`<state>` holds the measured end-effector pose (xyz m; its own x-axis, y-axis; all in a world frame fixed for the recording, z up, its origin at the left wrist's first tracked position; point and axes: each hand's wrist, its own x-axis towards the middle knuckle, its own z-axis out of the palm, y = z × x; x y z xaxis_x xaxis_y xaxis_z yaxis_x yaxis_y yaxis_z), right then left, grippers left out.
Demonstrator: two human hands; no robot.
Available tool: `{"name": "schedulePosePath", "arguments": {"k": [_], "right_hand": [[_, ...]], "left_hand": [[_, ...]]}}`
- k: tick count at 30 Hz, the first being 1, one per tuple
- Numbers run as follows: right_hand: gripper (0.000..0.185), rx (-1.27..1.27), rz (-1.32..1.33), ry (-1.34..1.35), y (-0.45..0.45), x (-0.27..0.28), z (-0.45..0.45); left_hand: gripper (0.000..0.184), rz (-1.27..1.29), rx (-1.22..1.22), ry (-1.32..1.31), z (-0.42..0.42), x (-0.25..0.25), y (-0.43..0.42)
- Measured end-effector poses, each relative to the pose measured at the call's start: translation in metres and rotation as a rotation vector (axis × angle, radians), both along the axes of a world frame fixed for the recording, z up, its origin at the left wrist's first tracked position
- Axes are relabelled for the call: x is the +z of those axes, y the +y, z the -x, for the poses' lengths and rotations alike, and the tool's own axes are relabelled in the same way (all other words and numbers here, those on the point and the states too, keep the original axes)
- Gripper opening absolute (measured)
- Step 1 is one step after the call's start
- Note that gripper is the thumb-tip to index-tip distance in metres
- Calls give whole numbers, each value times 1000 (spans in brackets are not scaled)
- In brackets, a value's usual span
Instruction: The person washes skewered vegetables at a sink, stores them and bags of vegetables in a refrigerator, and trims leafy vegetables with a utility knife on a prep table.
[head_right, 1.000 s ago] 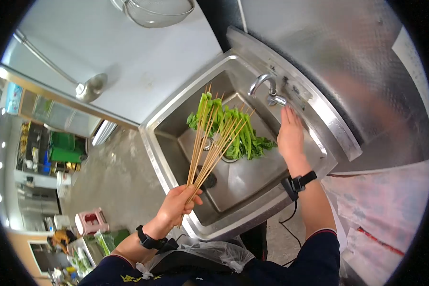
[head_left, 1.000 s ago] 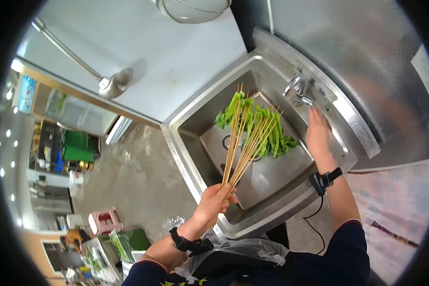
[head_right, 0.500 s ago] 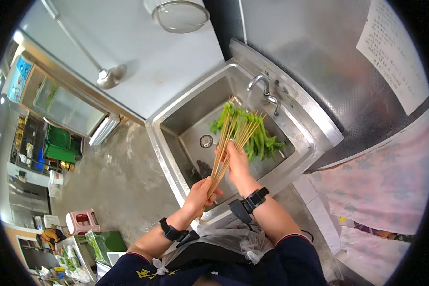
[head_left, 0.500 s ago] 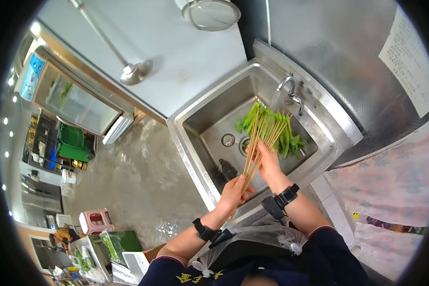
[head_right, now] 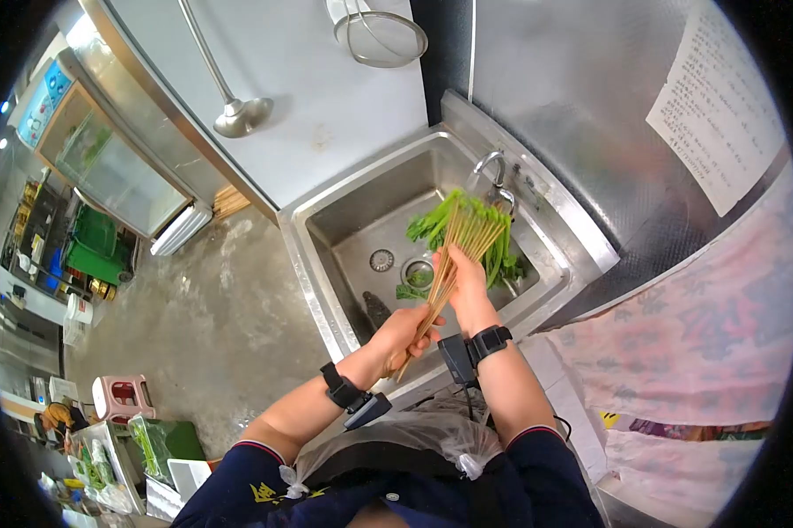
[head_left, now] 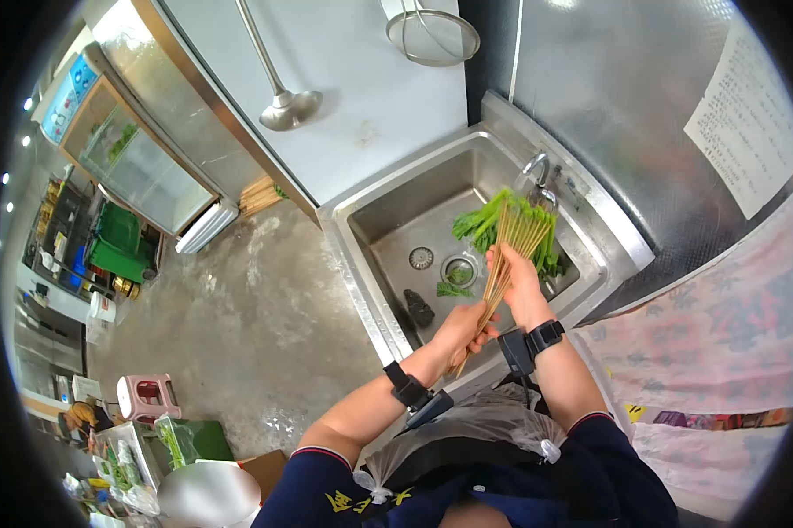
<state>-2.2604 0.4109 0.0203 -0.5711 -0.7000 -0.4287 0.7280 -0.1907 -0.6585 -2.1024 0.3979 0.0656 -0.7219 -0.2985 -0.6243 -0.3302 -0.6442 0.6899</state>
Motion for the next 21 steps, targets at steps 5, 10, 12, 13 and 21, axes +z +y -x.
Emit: {"name": "schedulePosePath", "arguments": {"k": [5, 10, 12, 13, 21], "right_hand": [[19, -39, -17, -127, 7, -14, 22], [19, 46, 78, -230, 4, -9, 40], [23, 83, 27, -178, 2, -1, 44], [23, 100, 31, -189, 1, 3, 46], [20, 269, 41, -54, 2, 9, 56]], "left_hand": [[31, -17, 85, 15, 12, -2, 8], [28, -65, 209, -19, 28, 10, 26], [27, -82, 251, -24, 37, 17, 31], [27, -75, 267, -34, 41, 20, 32], [26, -122, 320, -74, 60, 34, 52]]}}
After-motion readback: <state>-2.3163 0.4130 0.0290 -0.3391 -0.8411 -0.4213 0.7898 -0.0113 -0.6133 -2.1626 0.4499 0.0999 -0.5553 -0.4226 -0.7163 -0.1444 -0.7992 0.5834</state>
